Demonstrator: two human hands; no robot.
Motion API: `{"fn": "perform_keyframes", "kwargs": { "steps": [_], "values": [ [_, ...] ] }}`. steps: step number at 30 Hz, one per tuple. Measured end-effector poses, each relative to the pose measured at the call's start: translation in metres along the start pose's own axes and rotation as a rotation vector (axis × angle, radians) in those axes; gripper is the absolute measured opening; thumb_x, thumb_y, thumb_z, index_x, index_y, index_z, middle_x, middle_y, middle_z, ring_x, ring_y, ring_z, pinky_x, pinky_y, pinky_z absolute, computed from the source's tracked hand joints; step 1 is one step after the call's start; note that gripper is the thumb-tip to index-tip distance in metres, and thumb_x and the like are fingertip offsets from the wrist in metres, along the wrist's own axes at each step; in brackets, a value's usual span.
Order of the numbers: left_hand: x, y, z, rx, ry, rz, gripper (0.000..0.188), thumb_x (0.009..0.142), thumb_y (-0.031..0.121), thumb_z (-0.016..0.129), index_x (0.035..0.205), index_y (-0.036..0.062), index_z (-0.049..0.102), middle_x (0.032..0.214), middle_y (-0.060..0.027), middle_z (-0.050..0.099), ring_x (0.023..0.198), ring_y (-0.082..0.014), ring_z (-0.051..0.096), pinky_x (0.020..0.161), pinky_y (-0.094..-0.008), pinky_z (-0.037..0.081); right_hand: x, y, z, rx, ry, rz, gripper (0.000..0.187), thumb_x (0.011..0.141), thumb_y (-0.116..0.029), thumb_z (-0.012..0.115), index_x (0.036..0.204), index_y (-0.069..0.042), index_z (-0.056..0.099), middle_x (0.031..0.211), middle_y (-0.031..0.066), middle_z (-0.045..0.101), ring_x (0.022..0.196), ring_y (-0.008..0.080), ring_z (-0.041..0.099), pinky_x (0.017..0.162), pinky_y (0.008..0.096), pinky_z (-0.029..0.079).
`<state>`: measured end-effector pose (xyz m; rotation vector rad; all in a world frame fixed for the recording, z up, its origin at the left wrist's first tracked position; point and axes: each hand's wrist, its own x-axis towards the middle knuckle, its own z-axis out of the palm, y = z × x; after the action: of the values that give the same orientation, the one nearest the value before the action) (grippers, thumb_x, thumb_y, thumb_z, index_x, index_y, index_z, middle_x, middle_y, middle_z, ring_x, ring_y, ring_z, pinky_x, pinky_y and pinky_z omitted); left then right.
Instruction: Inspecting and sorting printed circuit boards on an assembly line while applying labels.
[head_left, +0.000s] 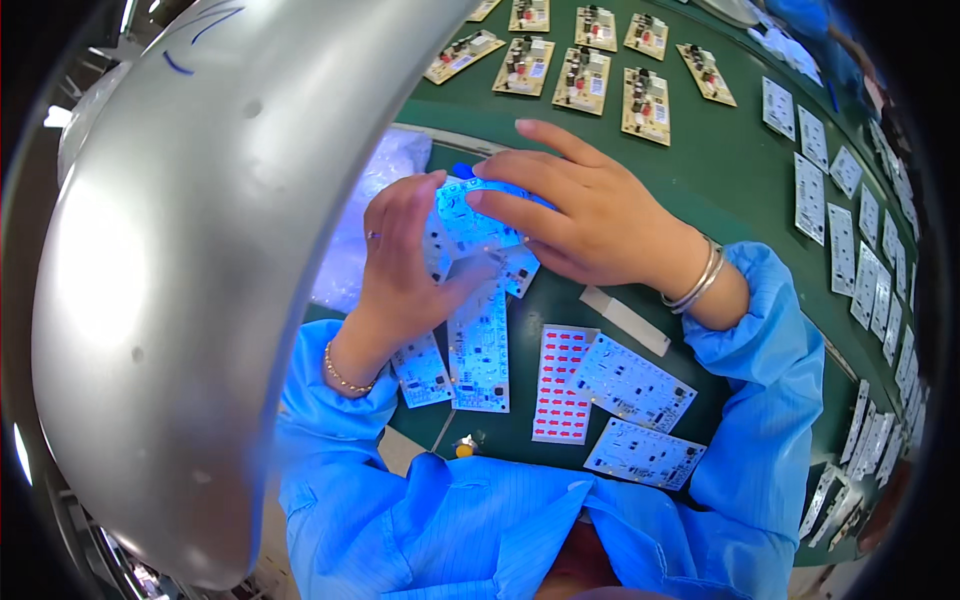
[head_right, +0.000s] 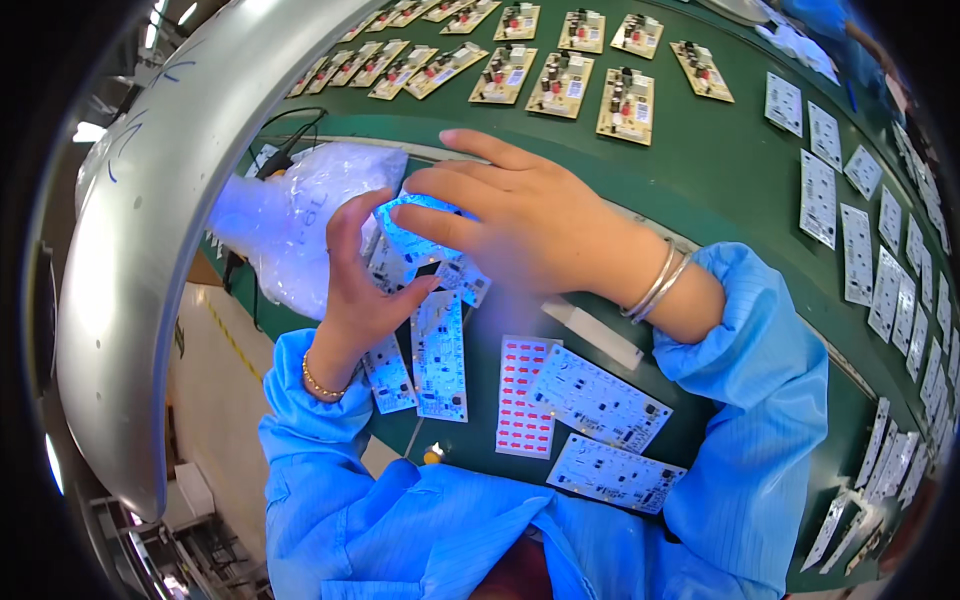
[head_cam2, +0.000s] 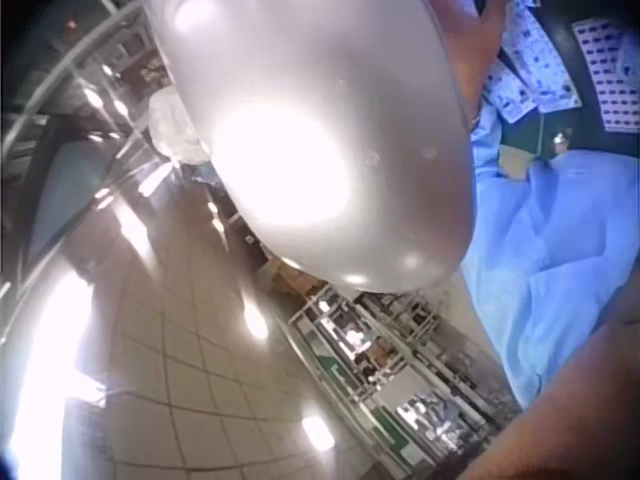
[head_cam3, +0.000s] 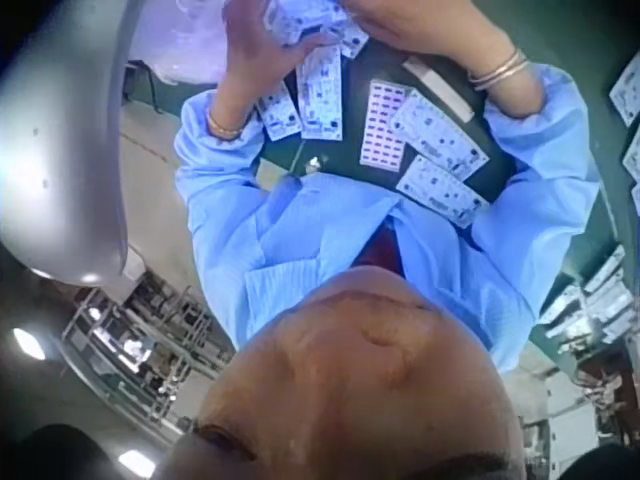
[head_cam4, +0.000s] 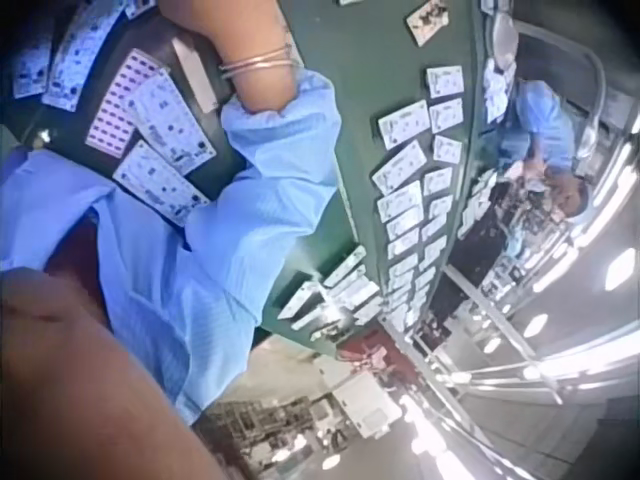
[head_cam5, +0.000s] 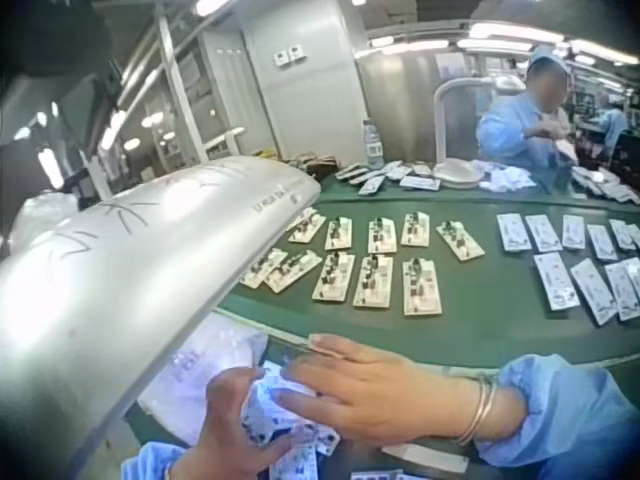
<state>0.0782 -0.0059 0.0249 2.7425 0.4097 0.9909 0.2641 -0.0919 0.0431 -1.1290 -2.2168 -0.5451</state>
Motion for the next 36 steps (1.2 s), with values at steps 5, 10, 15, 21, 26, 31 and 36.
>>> {"fn": "perform_keyframes", "kwargs": {
  "steps": [5, 10, 15, 21, 26, 31, 36],
  "values": [
    [-0.007, -0.008, -0.008, -0.097, 0.101, 0.034, 0.071, 0.055, 0.017, 0.071, 0.114, 0.0024, 0.034, 0.104, -0.0151, 0.045, 0.096, -0.0281, 0.043, 0.083, -0.0376, 0.032, 0.006, -0.004, 0.000, 0.050, 0.038, 0.057, 0.052, 0.056, -0.018, 0.062, 0.106, -0.010, 0.046, 0.101, 0.0077, 0.049, 0.094, 0.0227, 0.048, 0.092, 0.0423, 0.030],
    [-0.006, -0.015, -0.005, -0.314, 0.211, 0.188, 0.091, 0.056, 0.011, 0.072, 0.124, 0.0064, 0.011, 0.105, -0.0204, 0.044, 0.094, -0.0282, 0.046, 0.081, -0.0392, 0.035, -0.008, 0.010, -0.003, 0.007, 0.123, 0.211, 0.061, 0.057, -0.028, 0.065, 0.110, -0.008, 0.042, 0.105, 0.0090, 0.047, 0.099, 0.0257, 0.044, 0.091, 0.0444, 0.027],
    [-0.006, -0.019, -0.002, -0.373, 0.303, 0.230, 0.092, 0.057, 0.011, 0.071, 0.125, 0.0076, 0.009, 0.107, -0.0215, 0.043, 0.097, -0.0285, 0.044, 0.084, -0.0394, 0.032, -0.011, 0.013, 0.003, 0.076, 0.153, 0.245, 0.068, 0.056, -0.032, 0.067, 0.113, -0.007, 0.040, 0.108, 0.0099, 0.046, 0.102, 0.0277, 0.041, 0.090, 0.0443, 0.027],
    [-0.006, -0.020, -0.002, -0.378, 0.322, 0.243, 0.089, 0.057, 0.004, 0.069, 0.124, 0.0072, 0.011, 0.106, -0.0233, 0.042, 0.096, -0.0284, 0.045, 0.080, -0.0379, 0.037, -0.012, 0.012, 0.004, 0.074, 0.146, 0.276, 0.074, 0.054, -0.030, 0.069, 0.117, -0.007, 0.037, 0.113, 0.0098, 0.044, 0.103, 0.0279, 0.040, 0.090, 0.0432, 0.028],
    [-0.007, -0.022, 0.001, -0.371, 0.289, 0.171, 0.075, 0.060, 0.009, 0.069, 0.121, 0.0048, 0.024, 0.105, -0.0202, 0.043, 0.094, -0.0260, 0.046, 0.079, -0.0357, 0.038, -0.015, 0.014, 0.007, 0.107, 0.150, 0.250, 0.073, 0.057, -0.030, 0.068, 0.117, -0.004, 0.036, 0.114, 0.0116, 0.043, 0.104, 0.0285, 0.040, 0.090, 0.0406, 0.029],
    [-0.015, -0.033, -0.002, -0.338, 0.079, -0.093, 0.042, 0.078, 0.028, 0.054, 0.106, -0.0022, 0.045, 0.096, -0.0165, 0.052, 0.078, -0.0193, 0.053, 0.072, -0.0286, 0.042, -0.019, 0.013, 0.010, 0.350, 0.122, 0.354, 0.065, 0.069, -0.031, 0.061, 0.119, 0.000, 0.033, 0.111, 0.0159, 0.044, 0.100, 0.0311, 0.042, 0.087, 0.0370, 0.033],
    [-0.011, -0.023, -0.008, -1.277, -0.191, -0.601, 0.054, 0.085, 0.042, 0.031, 0.107, -0.0051, 0.043, 0.081, -0.0167, 0.058, 0.059, -0.0239, 0.057, 0.053, -0.0279, 0.046, -0.019, 0.005, 0.010, 0.559, 0.061, 0.551, 0.056, 0.077, -0.029, 0.054, 0.119, 0.002, 0.033, 0.102, 0.0183, 0.048, 0.090, 0.0284, 0.047, 0.080, 0.0326, 0.039]
  ]
}}
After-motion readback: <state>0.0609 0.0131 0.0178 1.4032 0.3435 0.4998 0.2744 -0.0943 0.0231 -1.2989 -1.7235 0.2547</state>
